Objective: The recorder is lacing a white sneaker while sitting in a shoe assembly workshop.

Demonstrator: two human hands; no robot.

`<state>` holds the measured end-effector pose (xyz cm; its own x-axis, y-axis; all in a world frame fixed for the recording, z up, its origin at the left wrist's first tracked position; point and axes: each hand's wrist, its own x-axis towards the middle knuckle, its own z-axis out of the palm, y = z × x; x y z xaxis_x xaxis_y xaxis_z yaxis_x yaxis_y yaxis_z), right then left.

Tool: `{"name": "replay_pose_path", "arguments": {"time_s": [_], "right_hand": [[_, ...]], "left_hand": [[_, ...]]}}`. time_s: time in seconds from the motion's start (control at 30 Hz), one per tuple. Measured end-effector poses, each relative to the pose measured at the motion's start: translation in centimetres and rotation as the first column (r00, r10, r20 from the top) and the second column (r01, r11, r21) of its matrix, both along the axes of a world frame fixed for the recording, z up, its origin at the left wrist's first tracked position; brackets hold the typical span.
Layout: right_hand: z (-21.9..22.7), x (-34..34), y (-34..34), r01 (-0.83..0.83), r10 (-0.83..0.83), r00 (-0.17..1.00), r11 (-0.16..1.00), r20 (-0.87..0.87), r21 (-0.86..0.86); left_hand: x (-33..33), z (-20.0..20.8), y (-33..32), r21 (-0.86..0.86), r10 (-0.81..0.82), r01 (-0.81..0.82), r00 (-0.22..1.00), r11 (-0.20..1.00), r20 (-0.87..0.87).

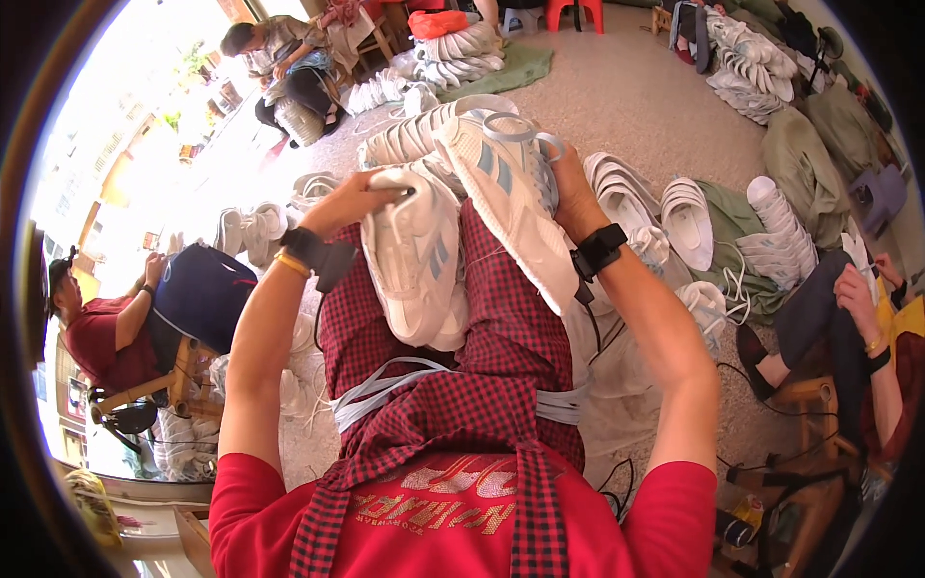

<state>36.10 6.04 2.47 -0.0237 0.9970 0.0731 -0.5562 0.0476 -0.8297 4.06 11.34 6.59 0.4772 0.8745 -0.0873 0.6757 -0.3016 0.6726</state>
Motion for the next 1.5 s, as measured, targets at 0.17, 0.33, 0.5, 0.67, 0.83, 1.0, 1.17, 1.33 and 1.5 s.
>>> {"name": "replay_pose_path", "arguments": {"time_s": [0.17, 0.33, 0.5, 0.67, 0.83, 1.0, 1.17, 1.33, 1.5], "right_hand": [[0.3, 0.3, 0.6, 0.070, -0.080, 0.991, 0.993, 0.106, 0.096], [3.7, -3.1, 3.0, -0.053, -0.241, 0.809, 0.879, 0.537, 0.474], [3.3, -8.1, 3.7, -0.451, -0.426, 0.320, 0.717, 0.846, 0.531], [1.7, -10.4, 4.4, -0.791, -0.212, -0.066, 0.606, 0.975, 0.078], [1.7, -9.0, 6.6, -0.741, -0.178, -0.071, 0.668, 0.981, 0.068], [3.1, -2.0, 6.8, -0.440, 0.356, 0.592, 0.895, 0.723, -0.080], [3.6, 0.7, 5.6, -0.097, 0.110, 0.929, 0.994, 0.354, -0.053], [3.3, -1.2, 6.5, 0.057, -0.082, 0.825, 0.996, 0.559, 0.063], [6.0, -5.8, 6.9, 0.131, -0.252, 0.689, 0.965, 0.679, 0.226]], "left_hand": [[-10.9, 3.6, 0.2, 0.066, -0.053, 0.026, 0.886, 0.997, 0.460], [-26.2, 1.1, -4.1, -0.390, 0.334, -0.044, 0.610, 0.920, 0.719], [-17.2, 1.0, -13.1, 0.033, 0.245, -0.278, 0.890, 0.960, 0.385], [-15.6, -2.0, -15.8, -0.301, 0.395, -0.261, 0.696, 0.917, 0.600], [-19.3, -3.3, -16.2, 0.088, 0.203, -0.267, 0.874, 0.960, 0.442], [-23.9, -3.6, -20.1, -0.060, 0.401, -0.438, 0.748, 0.897, 0.530], [-23.9, -1.4, -26.8, -0.213, 0.587, -0.580, 0.595, 0.787, 0.549], [-18.0, 3.9, -29.3, 0.266, 0.397, -0.688, 0.643, 0.675, 0.655], [-9.2, 6.0, -30.8, 0.664, 0.045, -0.545, 0.789, 0.513, 0.613]]}}
